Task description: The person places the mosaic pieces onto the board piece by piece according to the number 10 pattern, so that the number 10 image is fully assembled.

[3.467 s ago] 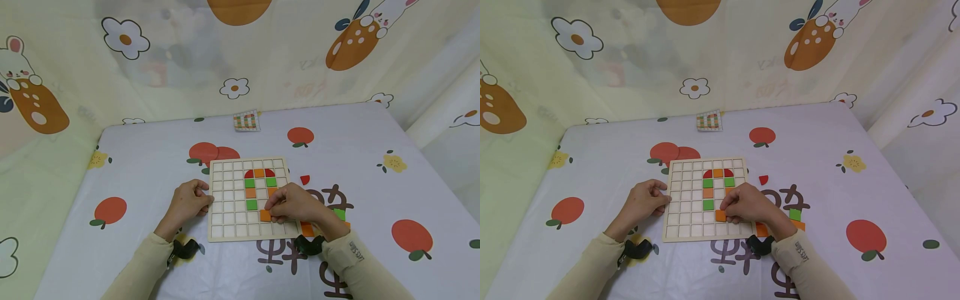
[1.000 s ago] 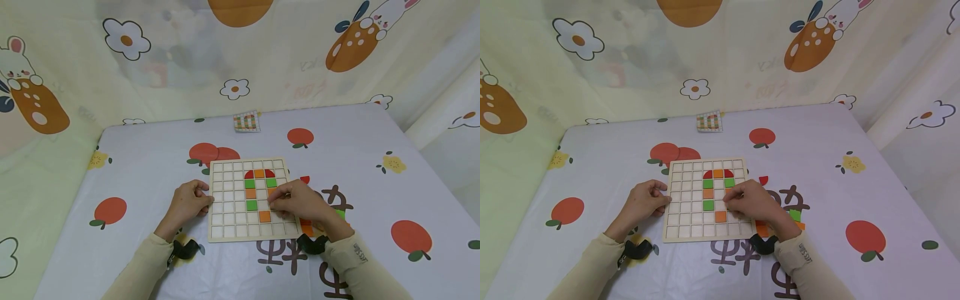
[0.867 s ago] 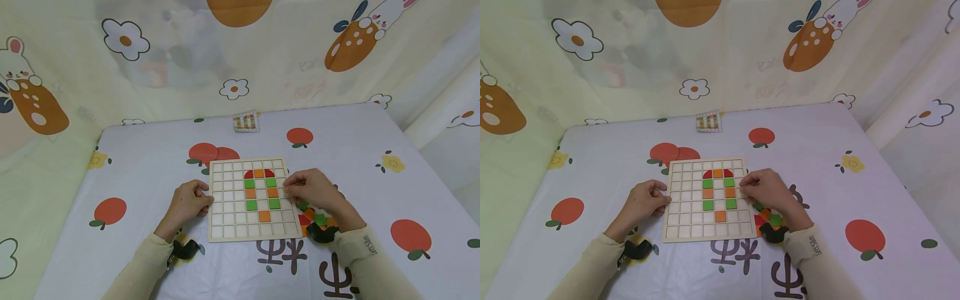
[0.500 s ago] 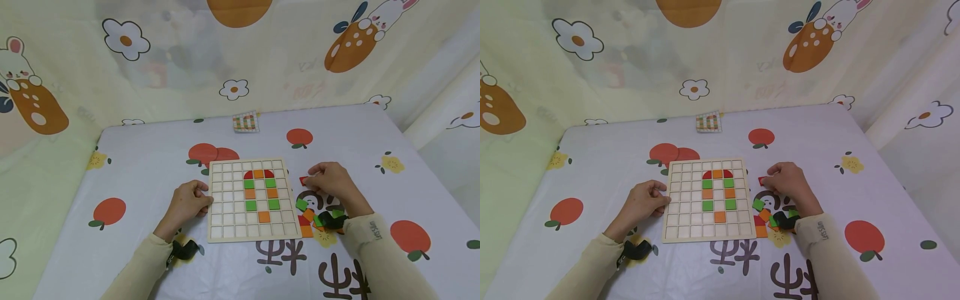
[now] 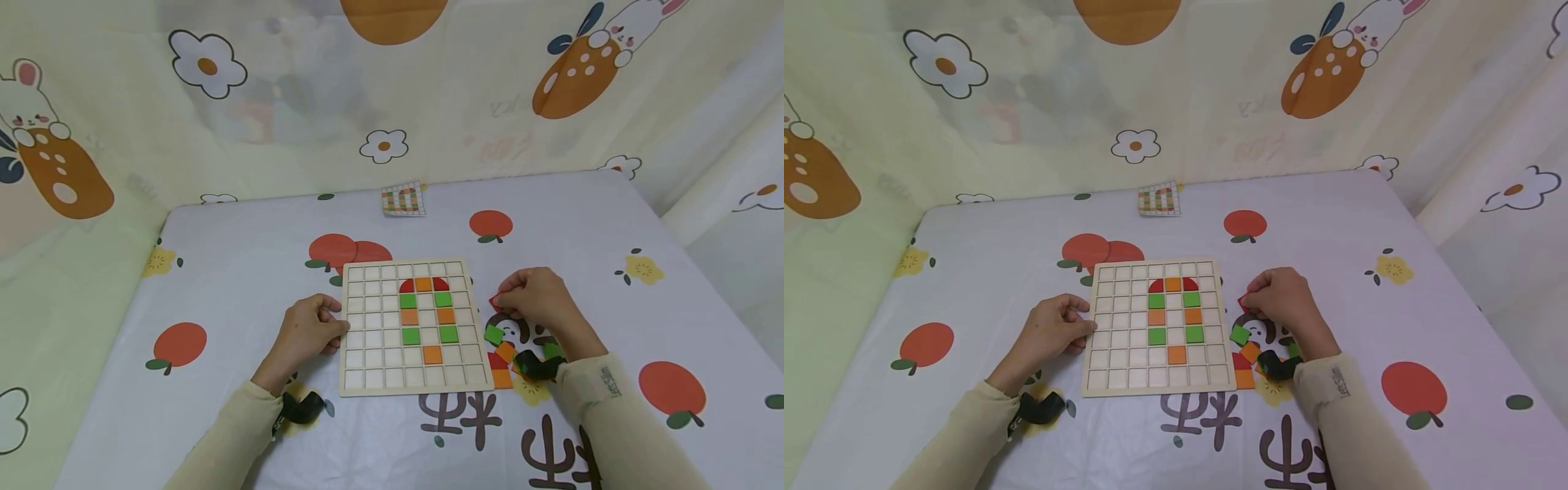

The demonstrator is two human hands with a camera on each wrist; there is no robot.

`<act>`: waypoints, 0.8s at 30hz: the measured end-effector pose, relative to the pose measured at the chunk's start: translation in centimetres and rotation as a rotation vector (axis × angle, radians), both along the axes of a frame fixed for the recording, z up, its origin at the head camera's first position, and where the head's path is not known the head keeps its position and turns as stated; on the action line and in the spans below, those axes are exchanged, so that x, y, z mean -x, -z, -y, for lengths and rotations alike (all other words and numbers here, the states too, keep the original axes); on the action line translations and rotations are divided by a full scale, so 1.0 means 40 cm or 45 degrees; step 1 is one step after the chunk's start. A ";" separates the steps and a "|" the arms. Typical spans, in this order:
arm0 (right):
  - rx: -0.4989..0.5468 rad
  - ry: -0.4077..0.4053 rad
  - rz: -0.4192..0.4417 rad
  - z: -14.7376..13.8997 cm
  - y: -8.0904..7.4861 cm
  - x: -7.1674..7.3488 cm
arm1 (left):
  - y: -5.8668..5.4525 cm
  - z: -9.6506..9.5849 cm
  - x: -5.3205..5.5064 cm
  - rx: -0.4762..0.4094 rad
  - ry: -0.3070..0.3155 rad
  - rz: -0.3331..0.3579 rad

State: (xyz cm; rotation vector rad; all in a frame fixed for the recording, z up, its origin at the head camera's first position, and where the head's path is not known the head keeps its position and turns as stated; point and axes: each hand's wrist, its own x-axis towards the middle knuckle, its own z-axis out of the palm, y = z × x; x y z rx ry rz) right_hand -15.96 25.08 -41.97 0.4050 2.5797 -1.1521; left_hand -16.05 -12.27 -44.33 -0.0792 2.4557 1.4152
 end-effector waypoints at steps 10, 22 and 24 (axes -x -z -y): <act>0.262 -0.028 0.010 0.021 -0.018 -0.044 | -0.001 -0.001 0.001 -0.003 0.007 0.009; 0.509 -0.175 0.105 0.093 -0.002 -0.105 | 0.001 0.000 0.003 0.001 0.001 0.014; 0.513 -0.172 0.117 0.102 0.005 -0.110 | 0.002 -0.001 0.003 -0.001 0.001 0.015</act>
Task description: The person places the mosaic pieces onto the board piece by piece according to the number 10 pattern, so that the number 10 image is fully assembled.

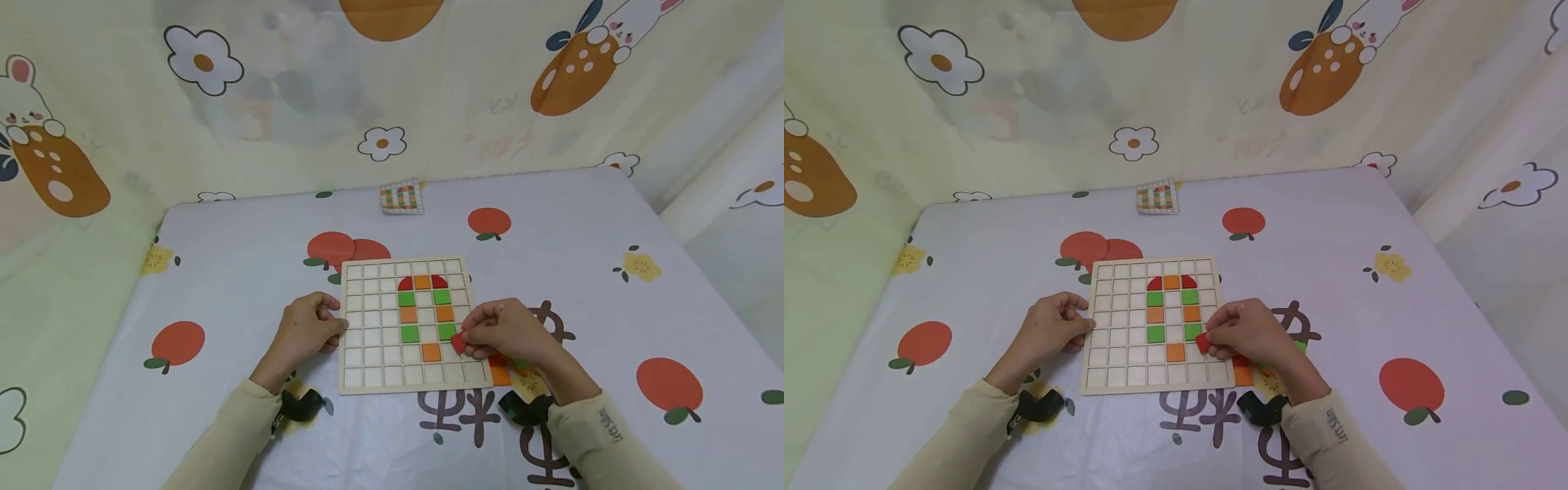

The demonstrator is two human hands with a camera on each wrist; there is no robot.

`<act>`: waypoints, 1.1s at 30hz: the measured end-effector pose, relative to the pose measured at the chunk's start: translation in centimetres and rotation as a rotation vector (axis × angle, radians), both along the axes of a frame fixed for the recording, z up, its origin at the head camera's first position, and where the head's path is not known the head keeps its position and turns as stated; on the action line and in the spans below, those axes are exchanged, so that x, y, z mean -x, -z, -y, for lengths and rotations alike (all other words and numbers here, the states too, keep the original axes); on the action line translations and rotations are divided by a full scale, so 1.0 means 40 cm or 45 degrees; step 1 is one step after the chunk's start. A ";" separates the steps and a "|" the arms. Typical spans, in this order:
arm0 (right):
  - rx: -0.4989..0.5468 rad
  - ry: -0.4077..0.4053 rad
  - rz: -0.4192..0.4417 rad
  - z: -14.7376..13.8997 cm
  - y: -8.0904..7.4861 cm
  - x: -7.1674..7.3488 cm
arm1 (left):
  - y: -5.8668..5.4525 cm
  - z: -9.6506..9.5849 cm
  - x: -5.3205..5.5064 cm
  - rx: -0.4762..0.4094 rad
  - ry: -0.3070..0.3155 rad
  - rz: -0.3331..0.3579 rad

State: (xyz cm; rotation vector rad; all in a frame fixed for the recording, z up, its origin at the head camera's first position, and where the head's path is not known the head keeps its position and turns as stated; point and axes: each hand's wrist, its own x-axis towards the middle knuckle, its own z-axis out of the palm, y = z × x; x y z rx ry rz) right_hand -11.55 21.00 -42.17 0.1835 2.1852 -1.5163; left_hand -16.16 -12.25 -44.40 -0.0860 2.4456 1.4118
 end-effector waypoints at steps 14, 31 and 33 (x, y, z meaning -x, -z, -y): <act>0.013 0.039 -0.012 0.030 0.013 -0.017 | -0.002 0.002 0.001 0.014 -0.004 -0.008; -0.056 0.099 -0.049 0.049 0.010 -0.037 | -0.002 0.001 -0.004 0.008 -0.007 -0.012; -0.063 0.096 -0.058 0.050 0.009 -0.037 | -0.001 0.001 -0.004 0.004 -0.006 -0.012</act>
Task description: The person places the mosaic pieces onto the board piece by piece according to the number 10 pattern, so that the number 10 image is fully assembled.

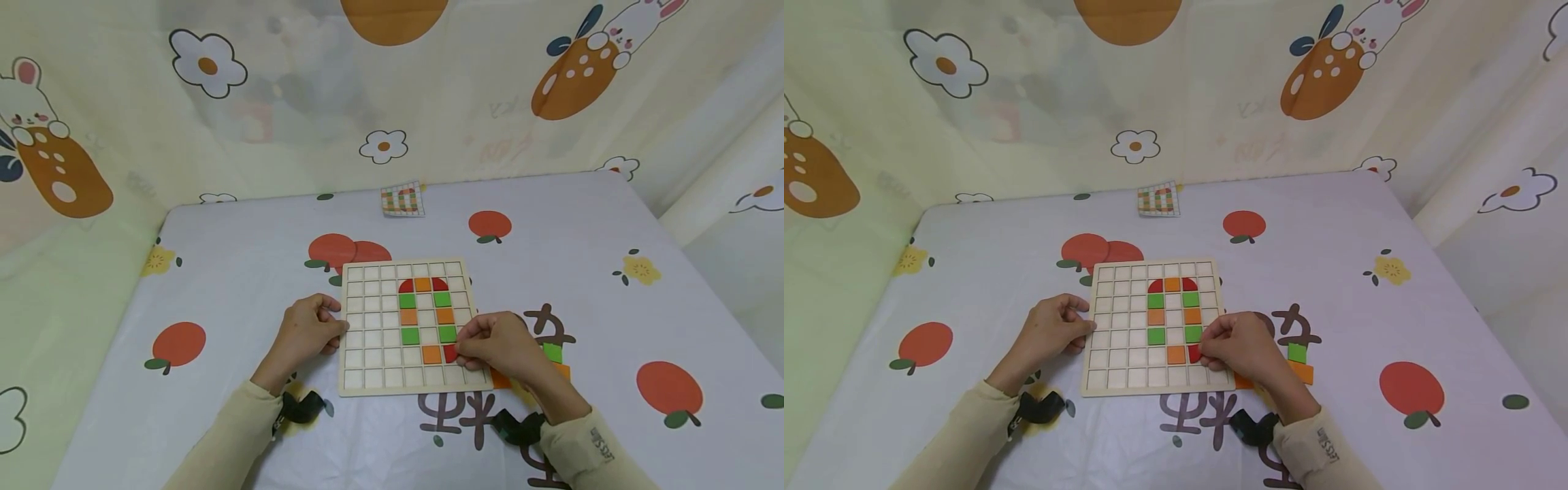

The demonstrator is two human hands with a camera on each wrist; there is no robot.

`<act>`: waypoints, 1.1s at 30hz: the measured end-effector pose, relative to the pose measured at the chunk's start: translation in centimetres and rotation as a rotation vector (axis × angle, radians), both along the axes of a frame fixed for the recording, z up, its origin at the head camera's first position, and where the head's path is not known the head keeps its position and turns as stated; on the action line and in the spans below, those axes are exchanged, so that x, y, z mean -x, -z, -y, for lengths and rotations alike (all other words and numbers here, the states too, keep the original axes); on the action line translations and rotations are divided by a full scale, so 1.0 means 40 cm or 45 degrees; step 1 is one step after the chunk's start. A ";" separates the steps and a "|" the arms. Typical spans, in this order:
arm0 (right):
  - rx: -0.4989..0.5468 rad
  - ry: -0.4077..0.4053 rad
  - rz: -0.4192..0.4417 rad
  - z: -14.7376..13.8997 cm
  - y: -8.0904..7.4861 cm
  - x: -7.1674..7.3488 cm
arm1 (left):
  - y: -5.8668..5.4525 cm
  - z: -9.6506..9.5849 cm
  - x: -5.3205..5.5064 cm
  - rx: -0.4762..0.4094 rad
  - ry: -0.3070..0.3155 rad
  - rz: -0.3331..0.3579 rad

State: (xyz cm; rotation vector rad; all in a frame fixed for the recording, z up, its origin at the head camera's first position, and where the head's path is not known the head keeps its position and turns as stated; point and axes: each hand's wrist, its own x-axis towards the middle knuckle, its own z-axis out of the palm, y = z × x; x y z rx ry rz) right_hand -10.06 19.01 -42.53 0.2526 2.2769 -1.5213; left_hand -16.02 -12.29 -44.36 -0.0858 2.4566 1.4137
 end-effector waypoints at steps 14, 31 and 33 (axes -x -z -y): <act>-0.112 -0.021 -0.077 -0.025 -0.006 -0.008 | 0.003 -0.002 0.000 -0.027 0.021 -0.006; -0.360 -0.269 -0.125 -0.118 -0.020 -0.035 | 0.002 0.003 0.001 -0.035 0.016 0.006; -0.391 -0.275 -0.130 -0.116 -0.019 -0.037 | 0.002 0.002 0.001 -0.031 0.013 0.007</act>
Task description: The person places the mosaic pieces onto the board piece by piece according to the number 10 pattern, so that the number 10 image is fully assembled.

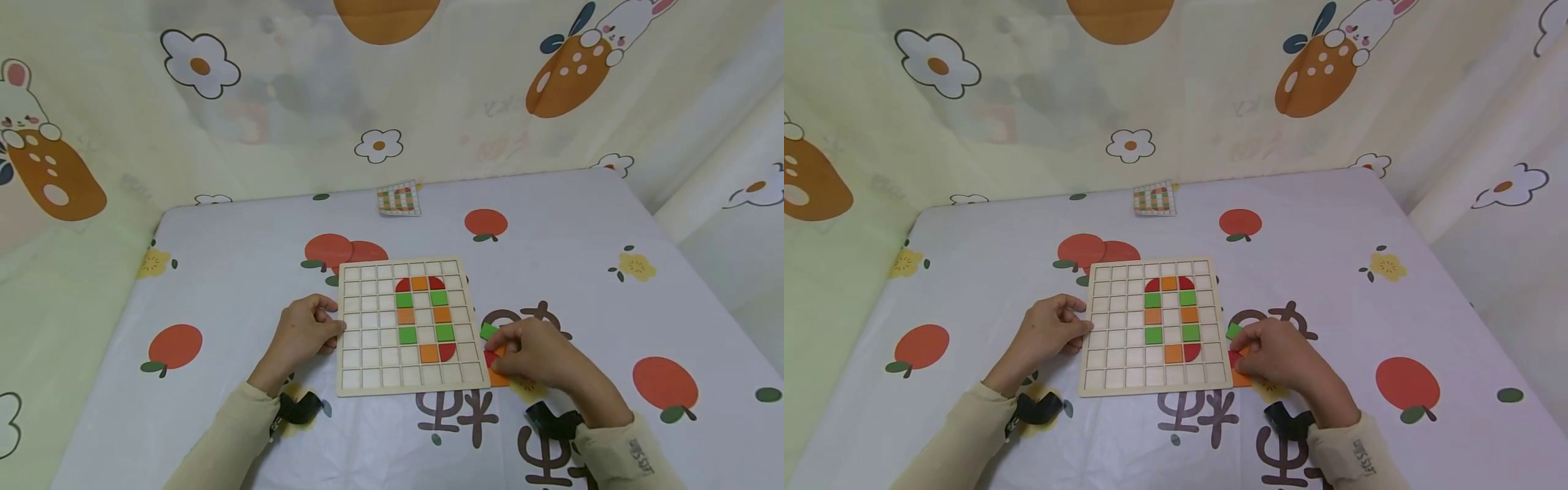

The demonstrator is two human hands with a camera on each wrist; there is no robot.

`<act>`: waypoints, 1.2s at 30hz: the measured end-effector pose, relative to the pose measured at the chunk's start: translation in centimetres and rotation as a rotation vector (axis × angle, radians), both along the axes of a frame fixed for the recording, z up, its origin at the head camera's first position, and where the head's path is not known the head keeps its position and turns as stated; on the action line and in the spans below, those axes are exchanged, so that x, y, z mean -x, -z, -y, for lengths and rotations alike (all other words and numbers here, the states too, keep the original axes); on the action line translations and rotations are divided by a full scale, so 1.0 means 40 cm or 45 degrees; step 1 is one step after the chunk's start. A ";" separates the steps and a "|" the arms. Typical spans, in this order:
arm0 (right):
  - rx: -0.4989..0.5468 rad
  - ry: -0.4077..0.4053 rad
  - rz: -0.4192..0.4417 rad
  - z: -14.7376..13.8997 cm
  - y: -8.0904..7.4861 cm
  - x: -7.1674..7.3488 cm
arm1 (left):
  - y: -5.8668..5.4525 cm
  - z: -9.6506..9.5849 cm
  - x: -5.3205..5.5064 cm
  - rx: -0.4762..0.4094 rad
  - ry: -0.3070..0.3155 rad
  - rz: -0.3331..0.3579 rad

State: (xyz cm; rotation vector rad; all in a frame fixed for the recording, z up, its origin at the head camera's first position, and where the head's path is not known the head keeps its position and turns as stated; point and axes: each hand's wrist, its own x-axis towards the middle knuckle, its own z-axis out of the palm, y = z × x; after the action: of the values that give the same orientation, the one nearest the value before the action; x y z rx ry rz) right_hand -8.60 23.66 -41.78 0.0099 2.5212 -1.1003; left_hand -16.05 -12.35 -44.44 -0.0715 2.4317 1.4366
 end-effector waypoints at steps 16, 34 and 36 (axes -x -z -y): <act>-0.171 -0.044 -0.065 0.004 -0.002 -0.006 | -0.004 0.000 -0.003 0.004 -0.011 0.011; -0.182 0.037 0.016 0.035 -0.010 -0.026 | -0.003 -0.001 -0.004 0.014 -0.022 0.017; -0.175 0.032 0.006 0.034 -0.010 -0.028 | -0.003 -0.002 -0.004 0.012 -0.020 0.012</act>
State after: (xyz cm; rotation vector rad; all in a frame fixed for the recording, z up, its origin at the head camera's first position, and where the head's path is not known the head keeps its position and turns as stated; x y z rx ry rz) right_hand -7.47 22.31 -41.37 0.0816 2.5943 -0.9326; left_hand -15.89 -12.27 -44.31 -0.0999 2.4359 1.4282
